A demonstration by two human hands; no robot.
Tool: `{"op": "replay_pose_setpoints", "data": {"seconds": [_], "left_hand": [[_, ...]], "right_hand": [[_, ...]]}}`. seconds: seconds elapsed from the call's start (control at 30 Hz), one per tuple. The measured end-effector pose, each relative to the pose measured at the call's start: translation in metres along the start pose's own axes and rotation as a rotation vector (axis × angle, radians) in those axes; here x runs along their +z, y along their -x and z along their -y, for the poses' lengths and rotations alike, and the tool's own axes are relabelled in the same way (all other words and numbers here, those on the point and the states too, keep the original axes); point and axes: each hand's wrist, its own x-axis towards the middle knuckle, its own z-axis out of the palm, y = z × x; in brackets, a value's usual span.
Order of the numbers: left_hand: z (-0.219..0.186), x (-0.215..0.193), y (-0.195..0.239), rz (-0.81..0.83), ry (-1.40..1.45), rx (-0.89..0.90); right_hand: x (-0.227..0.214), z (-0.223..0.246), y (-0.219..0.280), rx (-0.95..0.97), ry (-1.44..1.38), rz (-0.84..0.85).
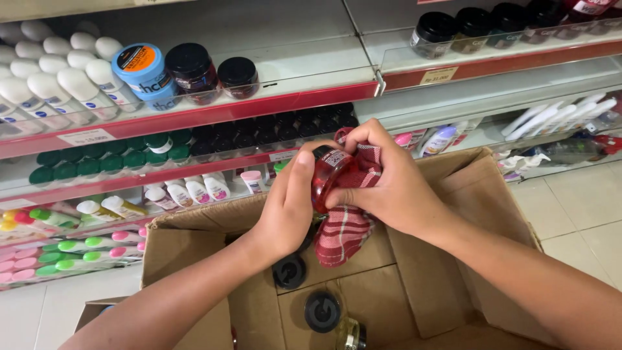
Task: Wiping jars of personal care products with a cloth and placing them on a grocery store shelf.
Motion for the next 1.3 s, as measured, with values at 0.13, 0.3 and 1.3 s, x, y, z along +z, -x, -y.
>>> {"op": "replay_pose_setpoints", "data": {"seconds": [0.13, 0.3, 1.3], "left_hand": [[-0.006, 0.003, 0.003, 0.000, -0.143, 0.075], [-0.007, 0.004, 0.011, 0.060, -0.267, 0.126], [-0.009, -0.016, -0.012, -0.142, 0.765, -0.285]], "right_hand": [[-0.002, -0.007, 0.003, -0.020, 0.043, -0.021], [-0.004, -0.023, 0.007, 0.045, -0.013, -0.093], [-0.020, 0.016, -0.011, -0.173, 0.656, 0.096]]}}
